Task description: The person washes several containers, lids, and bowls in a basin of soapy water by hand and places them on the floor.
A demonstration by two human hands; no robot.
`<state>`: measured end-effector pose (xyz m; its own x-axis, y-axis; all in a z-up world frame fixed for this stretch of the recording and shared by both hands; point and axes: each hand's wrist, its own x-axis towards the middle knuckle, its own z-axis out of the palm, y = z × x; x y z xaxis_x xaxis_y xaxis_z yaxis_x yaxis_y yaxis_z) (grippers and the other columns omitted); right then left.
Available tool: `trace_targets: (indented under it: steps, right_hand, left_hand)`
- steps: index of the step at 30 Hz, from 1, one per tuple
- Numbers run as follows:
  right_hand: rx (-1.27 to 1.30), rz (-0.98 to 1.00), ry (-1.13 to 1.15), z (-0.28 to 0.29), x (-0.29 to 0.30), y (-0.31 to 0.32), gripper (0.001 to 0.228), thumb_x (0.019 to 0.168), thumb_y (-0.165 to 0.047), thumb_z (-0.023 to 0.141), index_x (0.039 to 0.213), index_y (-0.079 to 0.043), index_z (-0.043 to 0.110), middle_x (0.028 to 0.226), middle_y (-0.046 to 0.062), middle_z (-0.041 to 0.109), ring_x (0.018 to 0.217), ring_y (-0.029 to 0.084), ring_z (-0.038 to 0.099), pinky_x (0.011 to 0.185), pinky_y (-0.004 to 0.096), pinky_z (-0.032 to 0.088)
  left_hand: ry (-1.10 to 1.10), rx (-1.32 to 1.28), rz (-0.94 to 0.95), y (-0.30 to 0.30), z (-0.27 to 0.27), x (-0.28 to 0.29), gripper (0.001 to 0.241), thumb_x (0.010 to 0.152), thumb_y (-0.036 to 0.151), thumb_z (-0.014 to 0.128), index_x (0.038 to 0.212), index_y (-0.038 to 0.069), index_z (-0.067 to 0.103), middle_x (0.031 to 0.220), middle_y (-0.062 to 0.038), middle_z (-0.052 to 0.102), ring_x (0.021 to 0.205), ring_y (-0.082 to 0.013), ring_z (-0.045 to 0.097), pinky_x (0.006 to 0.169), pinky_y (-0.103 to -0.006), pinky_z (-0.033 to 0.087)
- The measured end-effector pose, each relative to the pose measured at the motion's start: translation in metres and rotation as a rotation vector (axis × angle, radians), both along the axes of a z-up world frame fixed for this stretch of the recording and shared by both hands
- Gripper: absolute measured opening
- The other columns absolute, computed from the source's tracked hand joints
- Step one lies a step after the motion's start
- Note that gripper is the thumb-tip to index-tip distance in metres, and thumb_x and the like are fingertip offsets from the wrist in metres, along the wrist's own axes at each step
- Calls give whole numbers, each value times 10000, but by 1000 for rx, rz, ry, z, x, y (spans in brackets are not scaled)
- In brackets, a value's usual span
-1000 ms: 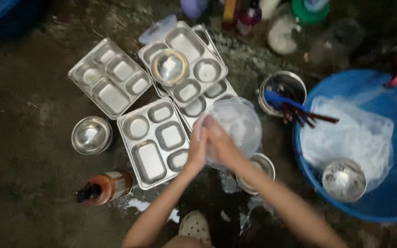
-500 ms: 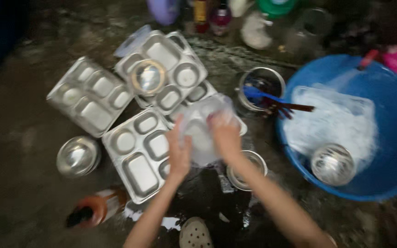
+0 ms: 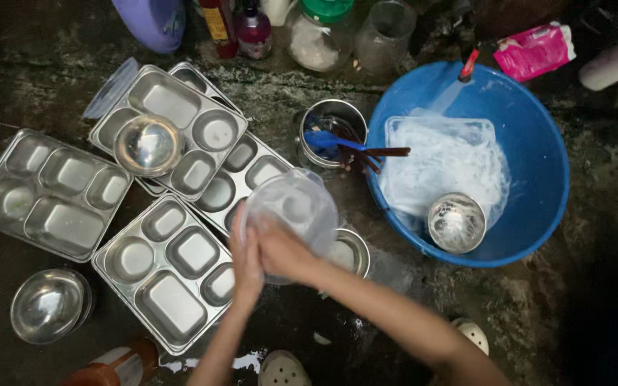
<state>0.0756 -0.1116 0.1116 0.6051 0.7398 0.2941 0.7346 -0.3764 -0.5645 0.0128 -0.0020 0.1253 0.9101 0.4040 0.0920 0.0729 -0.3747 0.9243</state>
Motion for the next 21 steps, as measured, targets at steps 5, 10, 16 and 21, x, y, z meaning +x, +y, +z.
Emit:
trace_targets:
  steps: [5,10,16,21]
  right_hand:
    - [-281,-231,-117,-26,40,-18,417,847,-56,589,1256,-74,670,1210,173,680,1127,370,605,959,536,456]
    - [4,70,222,-33,10,-4,396,878,-67,604,1249,69,580,1238,254,591,1136,419,609,1014,493,483]
    - [-518,-337,-6,3,37,-23,238,954,-149,583,1168,-56,631,1238,185,609,1059,378,649,805,471,558]
    - [231,-269,999,23,4,16,389,958,-165,503,1340,-103,471,1254,179,627,1018,312,679,859,425,582]
  left_hand:
    - [-121,1,76,8,0,-3,731,1077,564,346,1595,47,336,1633,-181,385,1487,-342,359,1241,-448,232]
    - [-111,-133,15,-9,-18,8,715,1080,536,354,1593,37,339,1639,-186,379,1504,-338,331,1255,-433,193]
    - [-82,-102,92,8,-18,-1,680,1079,482,401,1603,52,348,1537,-202,443,1412,-315,405,1210,-395,271]
    - [-103,-413,89,0,-36,9,718,1052,515,423,1599,50,433,1370,-245,486,1260,-332,466,1117,-397,379]
